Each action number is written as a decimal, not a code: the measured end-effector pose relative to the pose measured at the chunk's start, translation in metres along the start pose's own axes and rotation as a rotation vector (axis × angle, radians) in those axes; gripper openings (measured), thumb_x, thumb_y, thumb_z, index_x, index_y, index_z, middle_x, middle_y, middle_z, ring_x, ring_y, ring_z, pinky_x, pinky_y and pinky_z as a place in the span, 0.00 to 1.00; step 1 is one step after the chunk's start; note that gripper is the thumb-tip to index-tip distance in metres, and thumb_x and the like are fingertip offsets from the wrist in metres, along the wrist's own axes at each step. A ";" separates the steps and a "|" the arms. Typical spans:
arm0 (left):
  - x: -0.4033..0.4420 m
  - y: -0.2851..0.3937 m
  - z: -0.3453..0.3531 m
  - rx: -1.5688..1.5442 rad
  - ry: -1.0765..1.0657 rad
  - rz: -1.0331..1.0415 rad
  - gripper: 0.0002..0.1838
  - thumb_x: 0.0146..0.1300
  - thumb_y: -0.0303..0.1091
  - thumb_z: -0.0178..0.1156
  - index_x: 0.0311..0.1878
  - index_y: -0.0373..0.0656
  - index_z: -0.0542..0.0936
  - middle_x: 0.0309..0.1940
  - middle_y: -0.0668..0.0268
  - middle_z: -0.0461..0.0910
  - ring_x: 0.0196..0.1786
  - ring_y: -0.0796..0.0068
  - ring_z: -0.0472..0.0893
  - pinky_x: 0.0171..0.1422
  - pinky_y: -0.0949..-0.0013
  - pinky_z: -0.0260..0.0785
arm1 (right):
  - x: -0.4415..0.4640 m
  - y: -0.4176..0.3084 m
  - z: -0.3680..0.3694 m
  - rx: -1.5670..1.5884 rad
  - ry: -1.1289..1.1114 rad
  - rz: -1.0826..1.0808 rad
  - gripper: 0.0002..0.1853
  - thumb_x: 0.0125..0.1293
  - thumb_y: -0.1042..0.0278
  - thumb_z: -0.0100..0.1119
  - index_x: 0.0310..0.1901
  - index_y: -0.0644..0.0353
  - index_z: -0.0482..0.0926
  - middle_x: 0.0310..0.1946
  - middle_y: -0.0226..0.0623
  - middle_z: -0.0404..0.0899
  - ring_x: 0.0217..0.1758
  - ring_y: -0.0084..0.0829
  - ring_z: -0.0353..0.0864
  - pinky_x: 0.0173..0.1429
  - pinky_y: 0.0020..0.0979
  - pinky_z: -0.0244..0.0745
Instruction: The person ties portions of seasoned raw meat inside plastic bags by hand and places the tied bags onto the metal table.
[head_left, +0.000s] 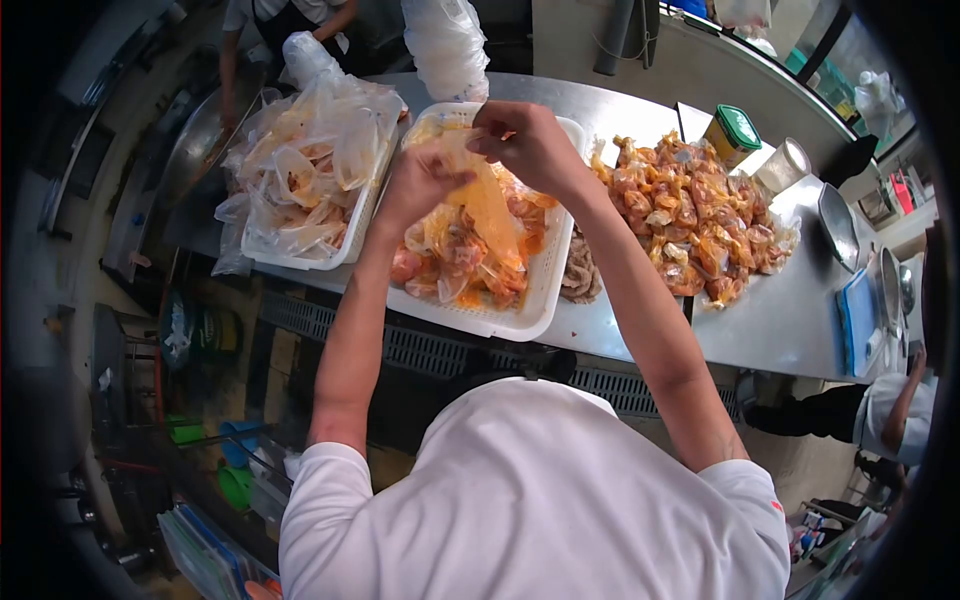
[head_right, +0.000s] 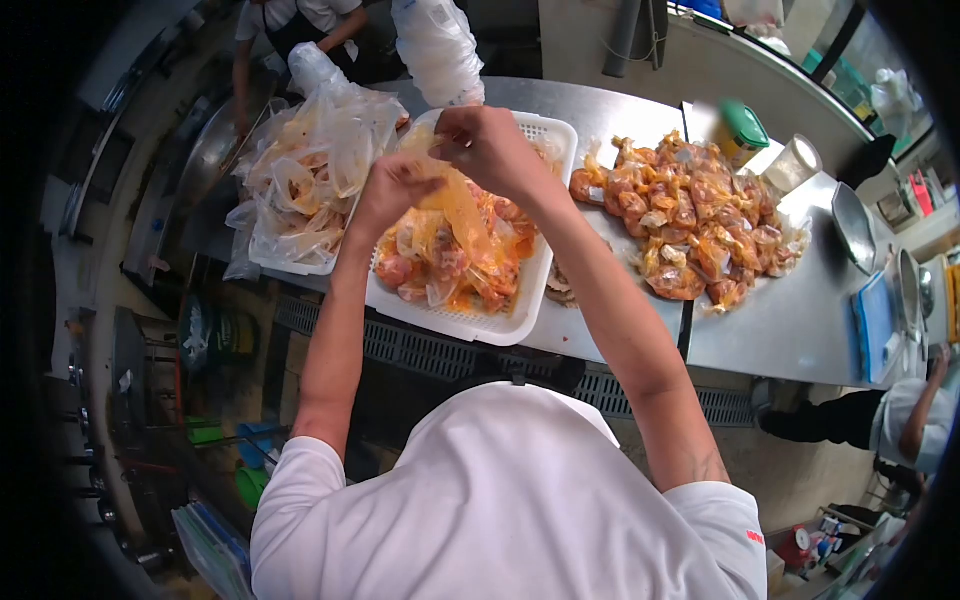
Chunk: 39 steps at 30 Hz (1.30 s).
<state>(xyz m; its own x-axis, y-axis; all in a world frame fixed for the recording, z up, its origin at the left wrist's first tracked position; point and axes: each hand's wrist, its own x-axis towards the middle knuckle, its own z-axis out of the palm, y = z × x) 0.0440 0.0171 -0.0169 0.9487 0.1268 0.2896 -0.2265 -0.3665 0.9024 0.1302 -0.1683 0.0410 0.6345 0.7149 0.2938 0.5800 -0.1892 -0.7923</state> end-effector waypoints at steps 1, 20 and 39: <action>0.006 0.004 -0.002 -0.006 0.000 -0.005 0.19 0.59 0.35 0.76 0.25 0.38 0.74 0.23 0.78 0.69 0.26 0.87 0.65 0.34 0.78 0.63 | -0.003 0.013 0.001 0.201 0.034 -0.037 0.15 0.61 0.67 0.73 0.45 0.64 0.82 0.41 0.41 0.85 0.42 0.30 0.83 0.47 0.34 0.79; 0.031 0.018 -0.006 -0.531 0.290 0.120 0.20 0.63 0.23 0.70 0.24 0.48 0.67 0.22 0.78 0.71 0.26 0.88 0.67 0.34 0.80 0.61 | -0.064 0.062 0.073 0.969 -0.194 0.319 0.11 0.75 0.64 0.58 0.51 0.62 0.79 0.41 0.33 0.83 0.35 0.21 0.79 0.39 0.24 0.76; -0.039 -0.032 -0.022 0.821 -0.532 0.081 0.19 0.62 0.26 0.64 0.57 0.39 0.77 0.38 0.64 0.83 0.46 0.64 0.84 0.48 0.59 0.72 | -0.049 0.110 0.057 -0.503 -0.076 -0.212 0.17 0.59 0.60 0.72 0.45 0.61 0.84 0.32 0.44 0.81 0.43 0.42 0.82 0.50 0.43 0.76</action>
<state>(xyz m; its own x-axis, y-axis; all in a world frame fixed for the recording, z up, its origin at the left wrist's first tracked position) 0.0096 0.0440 -0.0504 0.9582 -0.2851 -0.0225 -0.2627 -0.9083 0.3255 0.1335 -0.1858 -0.0906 0.4492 0.8155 0.3650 0.8755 -0.3206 -0.3614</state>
